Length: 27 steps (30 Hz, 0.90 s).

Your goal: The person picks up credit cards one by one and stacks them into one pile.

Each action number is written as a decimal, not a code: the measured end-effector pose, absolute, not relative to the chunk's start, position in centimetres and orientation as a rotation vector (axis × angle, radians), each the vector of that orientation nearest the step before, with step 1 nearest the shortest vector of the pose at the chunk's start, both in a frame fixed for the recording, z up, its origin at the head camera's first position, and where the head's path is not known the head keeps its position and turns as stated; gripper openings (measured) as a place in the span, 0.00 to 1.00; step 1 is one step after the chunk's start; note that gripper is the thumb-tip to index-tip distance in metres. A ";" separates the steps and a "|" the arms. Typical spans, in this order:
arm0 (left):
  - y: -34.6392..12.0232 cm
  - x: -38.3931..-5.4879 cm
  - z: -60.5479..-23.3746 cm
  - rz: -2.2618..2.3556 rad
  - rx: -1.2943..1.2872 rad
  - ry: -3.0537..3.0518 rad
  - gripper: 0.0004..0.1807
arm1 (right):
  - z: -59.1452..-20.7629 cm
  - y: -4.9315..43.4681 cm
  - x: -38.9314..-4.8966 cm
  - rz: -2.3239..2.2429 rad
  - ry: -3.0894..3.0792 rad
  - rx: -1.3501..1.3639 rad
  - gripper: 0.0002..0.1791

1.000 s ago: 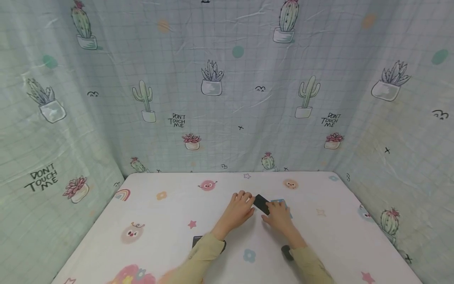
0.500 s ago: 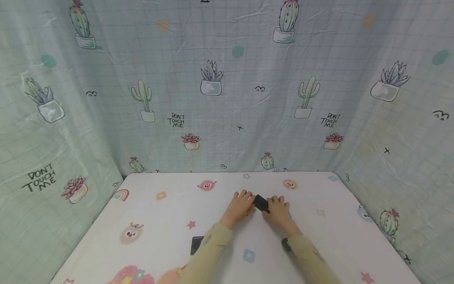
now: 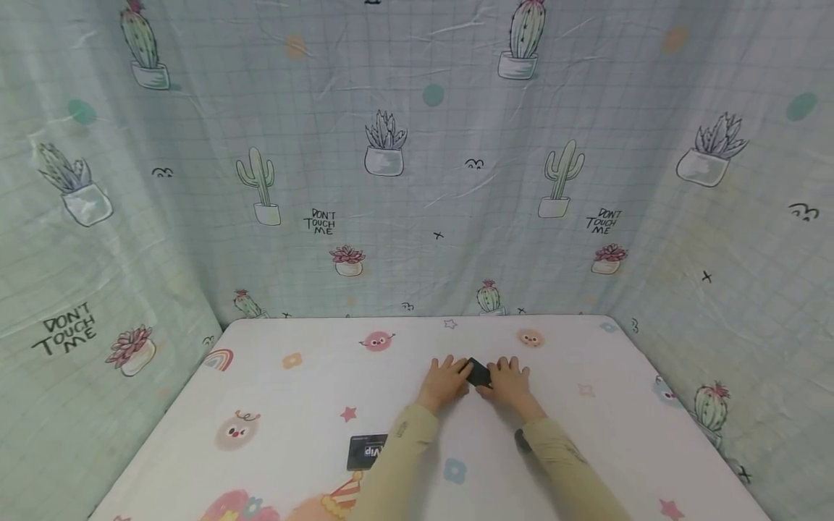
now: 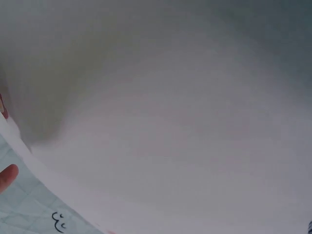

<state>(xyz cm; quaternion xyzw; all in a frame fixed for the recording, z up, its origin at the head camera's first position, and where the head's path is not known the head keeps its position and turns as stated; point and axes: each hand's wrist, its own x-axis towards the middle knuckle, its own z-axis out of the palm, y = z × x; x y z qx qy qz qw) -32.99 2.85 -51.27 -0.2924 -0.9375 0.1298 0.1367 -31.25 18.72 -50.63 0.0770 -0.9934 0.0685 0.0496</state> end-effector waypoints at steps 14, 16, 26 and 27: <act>3.3 -32.6 -51.3 0.494 -0.828 -2.716 0.29 | -51.1 19.2 -31.1 -0.081 -2.929 0.513 0.28; 3.3 -32.7 -51.4 0.520 -0.822 -2.718 0.29 | -51.0 19.3 -31.1 -0.112 -2.900 0.570 0.28; 3.3 -32.8 -51.1 0.522 -0.869 -2.722 0.31 | -51.3 20.4 -31.1 -0.193 -2.788 0.705 0.29; 3.3 -32.8 -51.0 0.522 -0.869 -2.729 0.31 | -51.4 20.5 -31.1 -0.199 -2.770 0.708 0.30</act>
